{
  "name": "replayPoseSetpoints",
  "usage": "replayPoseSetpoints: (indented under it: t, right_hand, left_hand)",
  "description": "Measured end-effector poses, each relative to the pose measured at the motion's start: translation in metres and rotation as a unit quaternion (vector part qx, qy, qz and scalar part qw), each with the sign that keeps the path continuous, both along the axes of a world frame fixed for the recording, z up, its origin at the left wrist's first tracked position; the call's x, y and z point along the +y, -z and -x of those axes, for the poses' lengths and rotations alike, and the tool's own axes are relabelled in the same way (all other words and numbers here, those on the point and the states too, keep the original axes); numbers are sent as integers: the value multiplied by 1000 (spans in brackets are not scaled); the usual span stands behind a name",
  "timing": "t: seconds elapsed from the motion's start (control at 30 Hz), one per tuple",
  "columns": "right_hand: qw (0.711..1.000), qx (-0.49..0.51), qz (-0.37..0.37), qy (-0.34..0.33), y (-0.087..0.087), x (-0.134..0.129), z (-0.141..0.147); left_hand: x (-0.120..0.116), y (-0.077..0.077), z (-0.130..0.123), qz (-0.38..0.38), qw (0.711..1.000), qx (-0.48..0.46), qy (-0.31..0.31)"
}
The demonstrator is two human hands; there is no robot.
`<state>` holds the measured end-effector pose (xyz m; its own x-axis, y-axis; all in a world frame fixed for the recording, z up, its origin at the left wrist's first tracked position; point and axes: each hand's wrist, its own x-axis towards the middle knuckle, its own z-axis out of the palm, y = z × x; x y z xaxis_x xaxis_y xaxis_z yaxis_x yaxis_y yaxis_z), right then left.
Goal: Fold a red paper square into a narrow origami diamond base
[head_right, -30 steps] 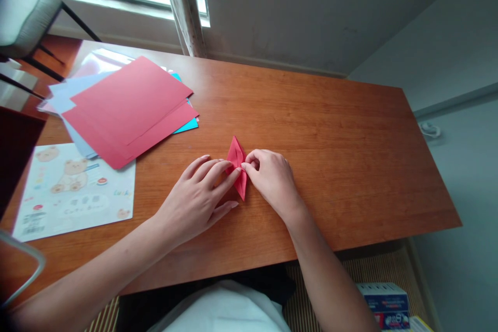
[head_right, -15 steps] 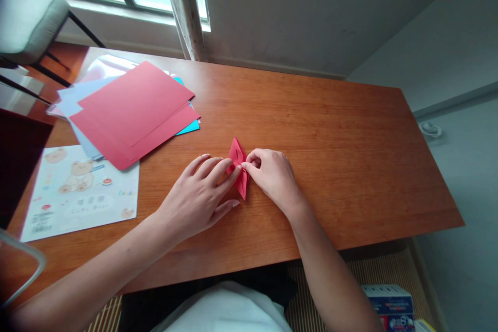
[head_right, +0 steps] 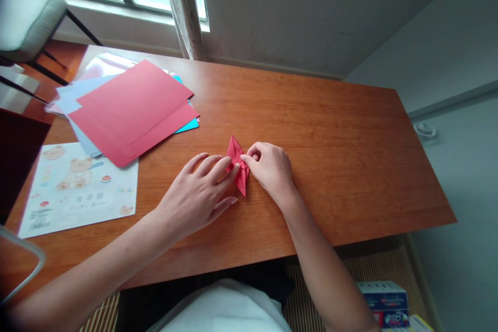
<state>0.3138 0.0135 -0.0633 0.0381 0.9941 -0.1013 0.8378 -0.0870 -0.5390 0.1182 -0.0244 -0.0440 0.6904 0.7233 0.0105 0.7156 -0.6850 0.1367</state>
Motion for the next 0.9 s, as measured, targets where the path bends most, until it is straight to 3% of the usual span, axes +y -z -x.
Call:
replayPoseSetpoints:
  t: [0.3, 0.53, 0.67, 0.9]
  right_hand:
    - [998, -42, -26, -29, -1, 12, 5]
    - [997, -4, -54, -57, 4, 28, 1]
    - [994, 50, -31, -97, 2, 22, -10]
    - [984, -4, 1, -177, -5, 18, -20]
  left_hand:
    - [-1, 1, 0, -2, 1000, -16, -2]
    - [-2, 2, 1, 5, 1000, -26, -7]
    - [-2, 3, 1, 4, 1000, -22, -5]
    - [-2, 3, 0, -4, 1000, -23, -4]
